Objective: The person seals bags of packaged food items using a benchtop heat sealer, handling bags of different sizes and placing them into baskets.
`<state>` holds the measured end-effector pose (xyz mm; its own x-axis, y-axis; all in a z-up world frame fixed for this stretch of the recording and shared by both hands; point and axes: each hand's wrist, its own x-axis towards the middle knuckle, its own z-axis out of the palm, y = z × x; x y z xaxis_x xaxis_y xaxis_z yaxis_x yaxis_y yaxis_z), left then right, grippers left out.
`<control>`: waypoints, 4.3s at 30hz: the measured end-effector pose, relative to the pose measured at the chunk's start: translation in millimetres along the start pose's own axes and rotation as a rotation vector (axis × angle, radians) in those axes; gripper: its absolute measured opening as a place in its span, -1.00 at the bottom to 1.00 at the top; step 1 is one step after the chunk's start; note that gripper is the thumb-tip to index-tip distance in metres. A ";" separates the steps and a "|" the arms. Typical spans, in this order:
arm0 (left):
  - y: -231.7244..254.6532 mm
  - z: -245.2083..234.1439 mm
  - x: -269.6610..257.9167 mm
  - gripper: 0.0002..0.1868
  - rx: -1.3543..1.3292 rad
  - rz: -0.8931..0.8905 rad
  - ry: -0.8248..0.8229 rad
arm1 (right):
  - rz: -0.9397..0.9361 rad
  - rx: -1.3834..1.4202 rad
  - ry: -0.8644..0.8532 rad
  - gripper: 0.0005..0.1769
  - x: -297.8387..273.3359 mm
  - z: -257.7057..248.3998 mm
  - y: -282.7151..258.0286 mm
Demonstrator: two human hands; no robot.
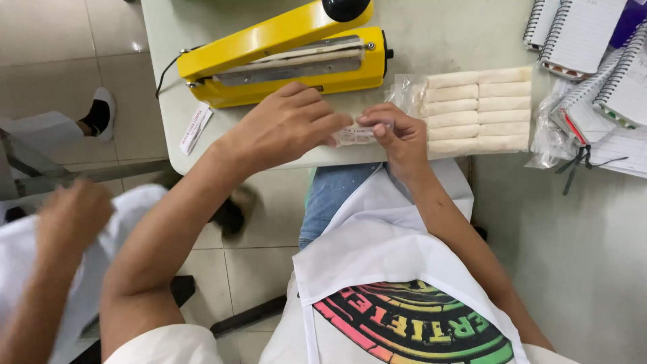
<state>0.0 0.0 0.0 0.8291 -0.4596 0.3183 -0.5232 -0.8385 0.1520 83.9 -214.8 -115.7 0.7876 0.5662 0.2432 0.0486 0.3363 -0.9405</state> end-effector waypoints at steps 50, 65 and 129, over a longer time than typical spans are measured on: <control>-5.4 59.9 -46.7 -0.47 -1.727 -1.593 0.703 | -0.117 -1.215 -0.461 -0.86 187.9 39.1 -53.3; -11.0 80.8 -57.5 -0.37 -1.690 -1.652 0.626 | -0.398 -1.558 -0.089 -0.60 149.0 -6.1 59.4; 26.3 82.3 38.8 -0.74 -0.714 -0.621 0.340 | -0.729 -1.370 0.302 -0.73 -57.9 -67.2 15.9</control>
<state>34.6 -64.0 -60.6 0.9532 0.2009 0.2257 -0.1056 -0.4782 0.8719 80.4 -292.8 -160.7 0.4284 0.3727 0.8232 0.8198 -0.5433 -0.1807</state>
